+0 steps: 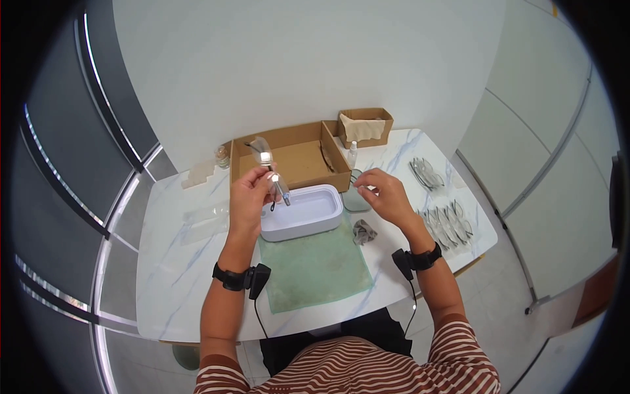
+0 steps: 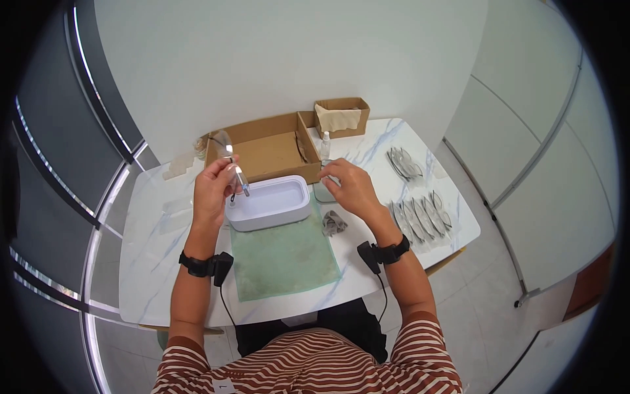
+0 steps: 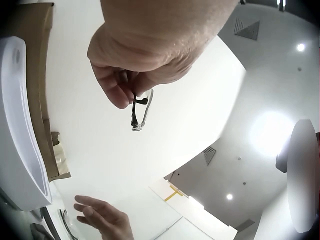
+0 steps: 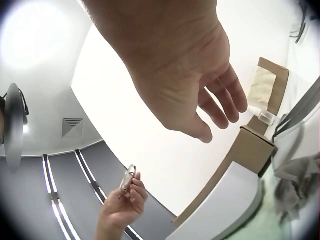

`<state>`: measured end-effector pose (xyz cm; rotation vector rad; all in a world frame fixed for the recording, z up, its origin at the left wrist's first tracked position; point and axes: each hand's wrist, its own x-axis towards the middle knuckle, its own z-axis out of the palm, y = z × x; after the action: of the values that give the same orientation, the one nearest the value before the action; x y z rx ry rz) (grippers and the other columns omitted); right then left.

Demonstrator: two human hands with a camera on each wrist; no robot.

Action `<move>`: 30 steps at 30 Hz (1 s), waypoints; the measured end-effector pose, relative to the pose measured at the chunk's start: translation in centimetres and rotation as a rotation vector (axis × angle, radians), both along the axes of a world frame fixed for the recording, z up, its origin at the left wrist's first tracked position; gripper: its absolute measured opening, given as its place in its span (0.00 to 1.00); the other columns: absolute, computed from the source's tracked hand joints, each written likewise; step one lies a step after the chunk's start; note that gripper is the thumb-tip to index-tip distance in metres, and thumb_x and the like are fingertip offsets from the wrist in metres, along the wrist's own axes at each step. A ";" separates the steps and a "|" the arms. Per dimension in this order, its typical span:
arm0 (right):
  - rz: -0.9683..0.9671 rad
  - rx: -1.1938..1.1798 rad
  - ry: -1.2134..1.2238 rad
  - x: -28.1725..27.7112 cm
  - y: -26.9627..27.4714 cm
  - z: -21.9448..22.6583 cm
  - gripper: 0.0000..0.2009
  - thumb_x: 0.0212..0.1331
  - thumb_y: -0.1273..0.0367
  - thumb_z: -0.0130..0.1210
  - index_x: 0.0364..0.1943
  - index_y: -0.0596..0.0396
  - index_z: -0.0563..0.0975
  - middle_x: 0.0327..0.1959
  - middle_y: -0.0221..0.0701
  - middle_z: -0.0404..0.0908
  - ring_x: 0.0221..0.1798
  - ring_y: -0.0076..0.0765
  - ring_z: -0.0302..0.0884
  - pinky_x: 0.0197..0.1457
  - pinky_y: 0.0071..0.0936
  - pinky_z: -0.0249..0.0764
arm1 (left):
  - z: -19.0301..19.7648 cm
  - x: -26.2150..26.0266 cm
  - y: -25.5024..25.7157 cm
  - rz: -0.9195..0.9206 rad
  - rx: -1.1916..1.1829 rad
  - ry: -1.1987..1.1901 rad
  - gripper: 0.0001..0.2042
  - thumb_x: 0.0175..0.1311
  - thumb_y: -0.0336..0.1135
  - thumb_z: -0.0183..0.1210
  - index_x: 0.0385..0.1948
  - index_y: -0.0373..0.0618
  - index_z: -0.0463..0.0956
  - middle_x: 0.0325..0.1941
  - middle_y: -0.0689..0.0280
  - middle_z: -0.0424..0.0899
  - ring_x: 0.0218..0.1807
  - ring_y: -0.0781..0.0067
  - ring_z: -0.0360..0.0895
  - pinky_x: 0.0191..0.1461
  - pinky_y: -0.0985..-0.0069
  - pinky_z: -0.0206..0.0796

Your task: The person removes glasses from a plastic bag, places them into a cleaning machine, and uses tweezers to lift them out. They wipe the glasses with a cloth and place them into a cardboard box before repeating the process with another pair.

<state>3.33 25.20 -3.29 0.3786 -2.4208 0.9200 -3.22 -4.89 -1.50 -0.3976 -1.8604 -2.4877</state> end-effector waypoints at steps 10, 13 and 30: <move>-0.238 -0.063 -0.114 -9.6 -1.5 -0.4 0.08 0.59 0.67 0.63 0.41 0.46 0.87 0.45 0.34 0.86 0.43 0.46 0.85 0.49 0.42 0.79 | 5.1 -11.4 2.2 -0.074 -0.504 -0.034 0.08 0.67 0.28 0.62 0.43 0.40 0.75 0.29 0.70 0.78 0.28 0.82 0.76 0.31 0.83 0.69; -0.262 0.037 -0.156 -10.4 -1.3 -1.5 0.08 0.59 0.67 0.63 0.42 0.45 0.87 0.45 0.36 0.85 0.47 0.48 0.84 0.51 0.44 0.79 | 3.8 -16.8 5.2 -0.164 -0.624 -0.134 0.04 0.64 0.25 0.62 0.36 0.40 0.77 0.26 0.68 0.77 0.27 0.79 0.76 0.30 0.79 0.74; -0.199 0.092 -0.253 -10.8 -0.5 -1.0 0.10 0.59 0.67 0.66 0.44 0.46 0.86 0.43 0.35 0.84 0.45 0.45 0.84 0.51 0.40 0.78 | -11.2 -28.8 15.6 -0.303 -1.289 -0.545 0.09 0.71 0.29 0.59 0.29 0.38 0.84 0.27 0.57 0.88 0.25 0.63 0.86 0.30 0.64 0.83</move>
<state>-7.43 24.73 -4.29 0.0519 -2.6783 0.8122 -32.01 10.76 -12.68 0.0693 -3.6406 -1.1352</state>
